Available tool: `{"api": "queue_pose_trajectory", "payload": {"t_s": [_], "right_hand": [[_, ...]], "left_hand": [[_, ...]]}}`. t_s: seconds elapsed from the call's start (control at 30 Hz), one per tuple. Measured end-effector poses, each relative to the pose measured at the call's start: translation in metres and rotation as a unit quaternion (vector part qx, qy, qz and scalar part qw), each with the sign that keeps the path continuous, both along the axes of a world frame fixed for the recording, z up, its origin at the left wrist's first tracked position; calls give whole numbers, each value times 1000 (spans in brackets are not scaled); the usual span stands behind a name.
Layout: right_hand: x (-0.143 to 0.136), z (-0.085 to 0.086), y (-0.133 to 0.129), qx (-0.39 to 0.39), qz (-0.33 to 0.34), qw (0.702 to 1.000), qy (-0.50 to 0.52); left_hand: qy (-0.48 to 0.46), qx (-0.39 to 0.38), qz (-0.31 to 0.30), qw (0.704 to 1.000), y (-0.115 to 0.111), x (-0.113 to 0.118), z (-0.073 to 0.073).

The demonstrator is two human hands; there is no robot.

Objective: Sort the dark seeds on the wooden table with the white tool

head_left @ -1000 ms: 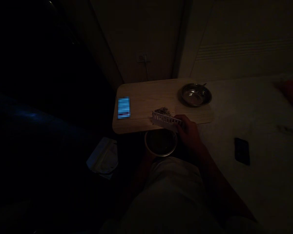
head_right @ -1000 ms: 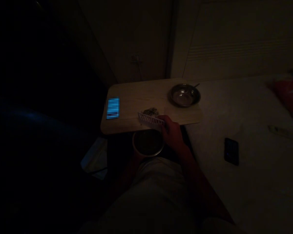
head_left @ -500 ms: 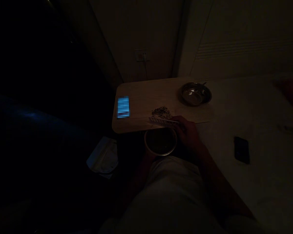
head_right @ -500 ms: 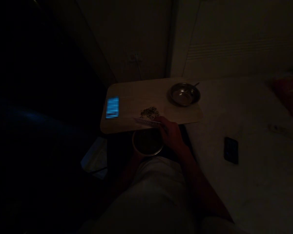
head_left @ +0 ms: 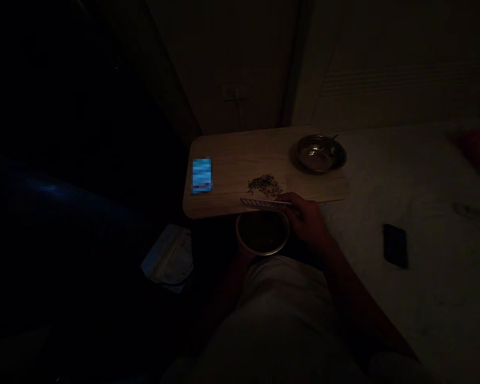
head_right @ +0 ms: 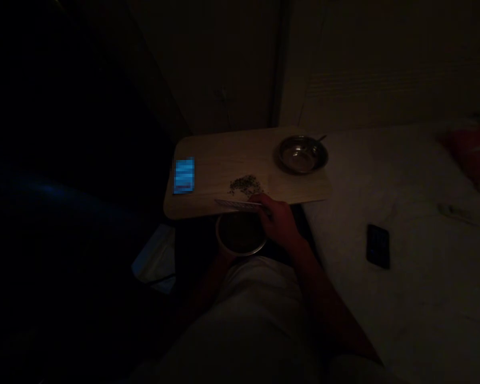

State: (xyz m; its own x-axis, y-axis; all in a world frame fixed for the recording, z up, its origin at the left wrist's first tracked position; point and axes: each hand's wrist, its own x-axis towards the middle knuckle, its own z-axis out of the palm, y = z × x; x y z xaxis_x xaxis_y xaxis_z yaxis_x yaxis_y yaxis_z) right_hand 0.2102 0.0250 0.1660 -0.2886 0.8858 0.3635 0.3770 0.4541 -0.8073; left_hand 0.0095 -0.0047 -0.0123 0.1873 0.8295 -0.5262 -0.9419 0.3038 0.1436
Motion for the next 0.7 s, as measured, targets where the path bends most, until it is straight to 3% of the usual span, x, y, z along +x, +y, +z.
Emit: {"api": "queue_pose_trajectory", "payload": {"t_s": [0.17,0.27,0.4,0.5,0.7], "right_hand": [[1,0,0,-2,-20,1000,11],[1,0,0,-1,-36,999,13],[4,-1,1,-3,-39,999,-3],[8,-2,2,0,-37,999,-4],[11,-5,4,12,-96,995,33]], "left_hand": [[6,-31,15,999,-1,-2,-2],[-12,-12,9,1000,-1,-2,-6],[-1,-38,16,999,-1,-1,-3],[-1,-8,15,1000,-2,-1,-2],[11,-28,26,999,-4,-5,-13]]}}
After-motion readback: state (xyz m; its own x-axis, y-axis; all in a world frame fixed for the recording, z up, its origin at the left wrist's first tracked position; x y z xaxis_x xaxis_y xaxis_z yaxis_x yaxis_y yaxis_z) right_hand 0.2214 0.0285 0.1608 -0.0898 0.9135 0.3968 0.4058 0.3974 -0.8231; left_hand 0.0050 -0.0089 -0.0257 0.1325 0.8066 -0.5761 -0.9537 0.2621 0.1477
